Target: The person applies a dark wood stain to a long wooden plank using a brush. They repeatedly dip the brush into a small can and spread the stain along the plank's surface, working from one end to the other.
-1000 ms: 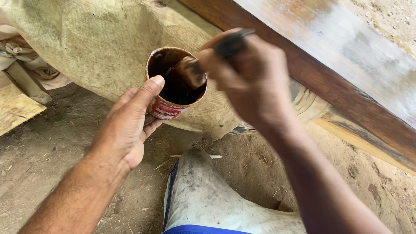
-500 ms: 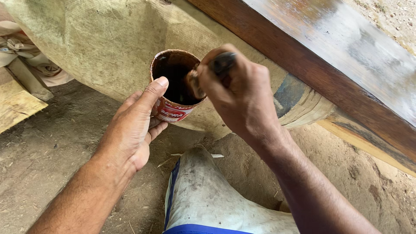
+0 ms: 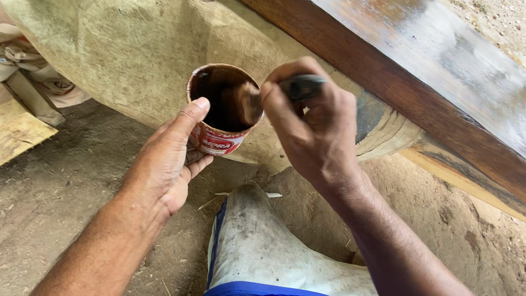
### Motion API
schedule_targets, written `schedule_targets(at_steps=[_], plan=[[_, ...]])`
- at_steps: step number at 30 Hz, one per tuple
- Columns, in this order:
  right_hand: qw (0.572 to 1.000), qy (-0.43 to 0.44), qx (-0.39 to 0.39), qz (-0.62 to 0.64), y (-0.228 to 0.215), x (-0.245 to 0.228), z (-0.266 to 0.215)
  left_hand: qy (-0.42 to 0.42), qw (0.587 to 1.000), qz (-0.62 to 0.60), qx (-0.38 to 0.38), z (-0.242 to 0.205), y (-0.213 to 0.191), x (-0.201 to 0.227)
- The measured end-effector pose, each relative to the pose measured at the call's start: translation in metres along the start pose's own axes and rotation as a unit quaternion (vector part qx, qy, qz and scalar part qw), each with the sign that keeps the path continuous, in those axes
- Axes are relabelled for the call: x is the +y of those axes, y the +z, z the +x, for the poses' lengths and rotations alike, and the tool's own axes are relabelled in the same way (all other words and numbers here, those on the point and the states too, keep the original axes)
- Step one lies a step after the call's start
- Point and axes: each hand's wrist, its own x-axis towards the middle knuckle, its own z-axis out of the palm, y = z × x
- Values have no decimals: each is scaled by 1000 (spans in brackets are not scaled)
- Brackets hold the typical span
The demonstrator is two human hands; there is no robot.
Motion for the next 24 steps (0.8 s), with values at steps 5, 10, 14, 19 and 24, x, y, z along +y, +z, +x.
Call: schedule_targets(at_steps=[5, 10, 14, 19, 24], plan=[[1000, 5, -17, -23, 2, 3, -2, -4, 999, -29, -11, 2, -2, 1], [998, -53, 32, 13, 0, -1, -4, -15, 1000, -7, 10, 2, -1, 0], [999, 25, -21, -2, 2, -6, -5, -18, 1000, 5, 12, 1, -3, 3], [998, -59, 31, 19, 4, 3, -9, -29, 999, -26, 13, 3, -3, 2], [998, -37, 37, 32, 4, 14, -18, -14, 1000, -10, 11, 9, -6, 0]])
